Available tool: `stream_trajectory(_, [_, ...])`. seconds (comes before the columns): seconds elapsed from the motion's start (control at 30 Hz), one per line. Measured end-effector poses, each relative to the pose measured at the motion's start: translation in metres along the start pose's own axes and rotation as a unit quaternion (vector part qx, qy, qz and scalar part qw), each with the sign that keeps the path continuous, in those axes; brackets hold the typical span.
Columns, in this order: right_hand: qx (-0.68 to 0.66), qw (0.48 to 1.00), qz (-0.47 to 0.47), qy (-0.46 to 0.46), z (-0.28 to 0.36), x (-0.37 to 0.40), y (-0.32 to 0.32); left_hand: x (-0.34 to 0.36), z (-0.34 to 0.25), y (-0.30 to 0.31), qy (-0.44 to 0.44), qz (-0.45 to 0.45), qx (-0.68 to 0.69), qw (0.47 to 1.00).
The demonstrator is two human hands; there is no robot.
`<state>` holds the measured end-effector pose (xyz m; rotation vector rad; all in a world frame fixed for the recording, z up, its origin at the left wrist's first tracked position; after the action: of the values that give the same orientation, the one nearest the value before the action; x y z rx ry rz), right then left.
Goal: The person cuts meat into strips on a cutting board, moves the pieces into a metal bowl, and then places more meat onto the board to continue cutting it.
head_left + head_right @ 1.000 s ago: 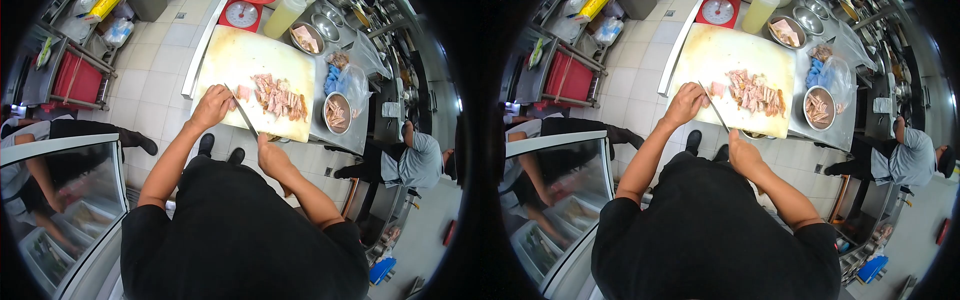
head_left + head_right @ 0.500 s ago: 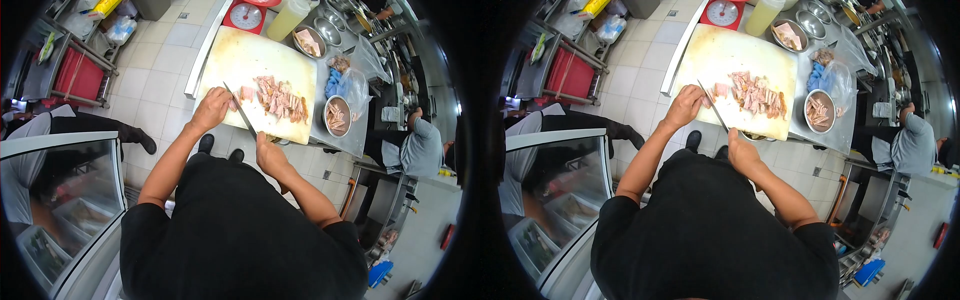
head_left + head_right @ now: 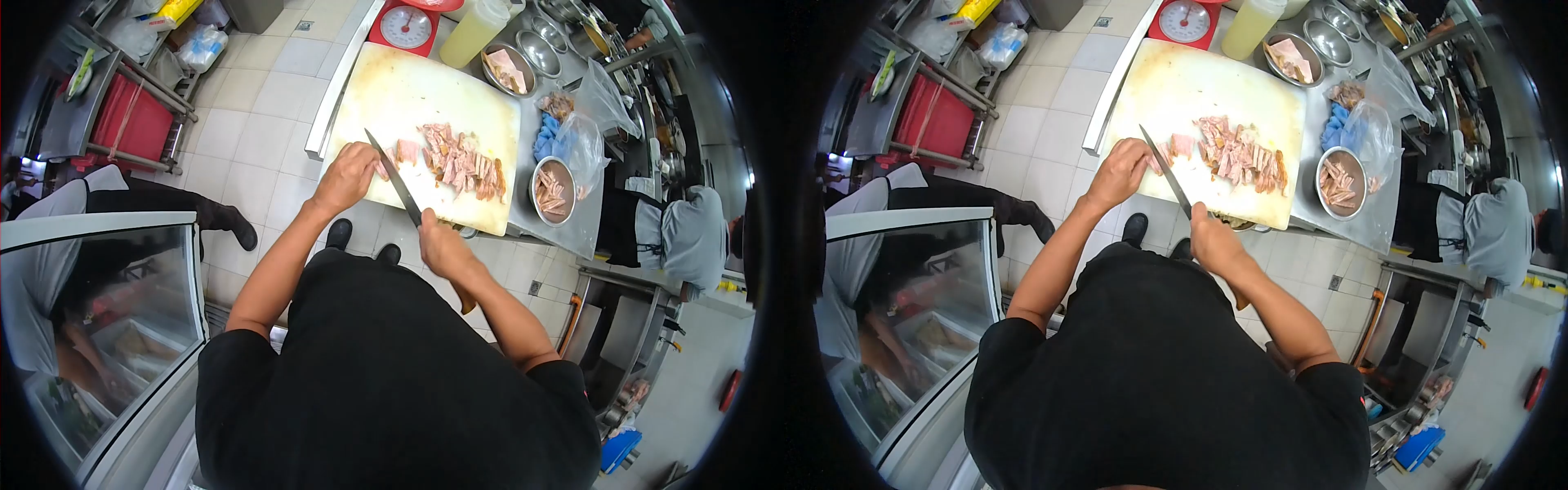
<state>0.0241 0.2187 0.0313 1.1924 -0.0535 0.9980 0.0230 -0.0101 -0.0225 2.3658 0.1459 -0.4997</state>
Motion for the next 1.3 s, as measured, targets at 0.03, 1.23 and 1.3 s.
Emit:
stream_trajectory(0.03, [-0.004, 1.000, 0.000, 0.008, 0.002, 0.003, 0.011, 0.001, 0.001, 0.002, 0.002, -0.001, 0.013, 1.000])
stream_trajectory(1.23, [0.017, 0.995, -0.053, -0.082, -0.018, 0.006, 0.008, -0.062, 0.007, -0.028, -0.033, 0.082, 0.010, 0.996])
stream_trajectory(1.3, [0.006, 0.996, -0.033, -0.085, -0.010, 0.018, 0.030, -0.062, 0.007, -0.029, -0.038, 0.067, 0.017, 0.997])
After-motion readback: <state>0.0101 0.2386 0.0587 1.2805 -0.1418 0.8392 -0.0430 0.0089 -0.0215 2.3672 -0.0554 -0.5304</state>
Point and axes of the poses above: each hand's wrist, its own x-axis away from the middle knuckle, its own y-axis out of the back of the hand, z = x × y, the point moved 2 cm from there along -x, towards the middle knuckle, and after that the axes turned 6 degrees about z, right-handed, at the moved point
